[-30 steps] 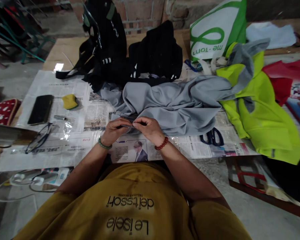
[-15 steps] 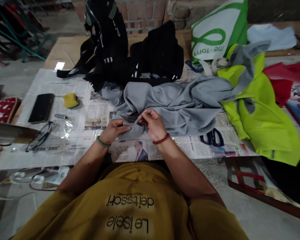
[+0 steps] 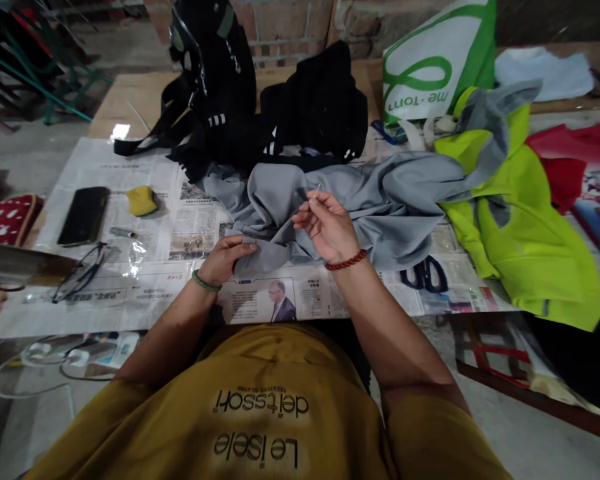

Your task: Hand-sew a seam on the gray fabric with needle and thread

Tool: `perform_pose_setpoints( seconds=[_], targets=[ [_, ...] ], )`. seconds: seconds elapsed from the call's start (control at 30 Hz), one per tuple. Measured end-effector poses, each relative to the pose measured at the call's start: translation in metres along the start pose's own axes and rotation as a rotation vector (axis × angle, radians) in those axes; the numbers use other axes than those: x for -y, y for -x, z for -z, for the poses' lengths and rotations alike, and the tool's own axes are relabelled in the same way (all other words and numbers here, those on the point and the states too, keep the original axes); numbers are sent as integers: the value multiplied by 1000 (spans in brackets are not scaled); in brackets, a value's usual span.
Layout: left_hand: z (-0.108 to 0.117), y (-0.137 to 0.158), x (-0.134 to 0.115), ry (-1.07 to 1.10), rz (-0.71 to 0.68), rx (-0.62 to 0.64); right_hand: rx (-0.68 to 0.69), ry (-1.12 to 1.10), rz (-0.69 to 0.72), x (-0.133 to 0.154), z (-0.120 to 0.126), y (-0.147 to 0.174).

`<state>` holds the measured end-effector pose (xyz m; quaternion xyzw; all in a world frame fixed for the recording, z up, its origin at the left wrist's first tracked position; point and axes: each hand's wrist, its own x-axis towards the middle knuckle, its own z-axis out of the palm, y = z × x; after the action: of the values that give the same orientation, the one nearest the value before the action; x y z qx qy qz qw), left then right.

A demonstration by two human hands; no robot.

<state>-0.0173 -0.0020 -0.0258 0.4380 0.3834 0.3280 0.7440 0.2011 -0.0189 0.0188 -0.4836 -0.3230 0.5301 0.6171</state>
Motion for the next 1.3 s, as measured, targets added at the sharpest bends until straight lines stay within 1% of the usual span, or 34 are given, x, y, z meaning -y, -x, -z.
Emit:
perform_pose_setpoints(
  seconds=[0.2,0.33,0.53,0.7,0.87,0.97,1.07,1.13,1.2,1.23,1.3],
  targets=[
    [0,-3,3,25,-16,-67,5,-43,101,27,13,-19],
    [1,-4,3,-9,-37,-51,9,-34,151,35,20,-27],
    [3,-4,3,2,-18,-41,-3,34,205,36,33,-36],
    [3,-3,1,-50,-53,1,-24,47,217,36,42,-42],
    [1,-1,-3,-3,7,-12,-57,30,245,35,42,-43],
    [0,-1,-3,-3,3,-9,-96,45,285,30,38,-43],
    [-1,-1,-4,18,2,-12,-127,175,346,17,30,-39],
    [-2,-1,-4,38,10,-20,-78,356,341,6,23,-31],
    [-3,0,-5,46,18,-29,50,583,347,-5,15,-21],
    [-3,0,-5,46,19,-32,137,700,378,-9,11,-16],
    [-3,1,-5,38,14,-33,319,913,484,-17,5,-7]
  ],
)
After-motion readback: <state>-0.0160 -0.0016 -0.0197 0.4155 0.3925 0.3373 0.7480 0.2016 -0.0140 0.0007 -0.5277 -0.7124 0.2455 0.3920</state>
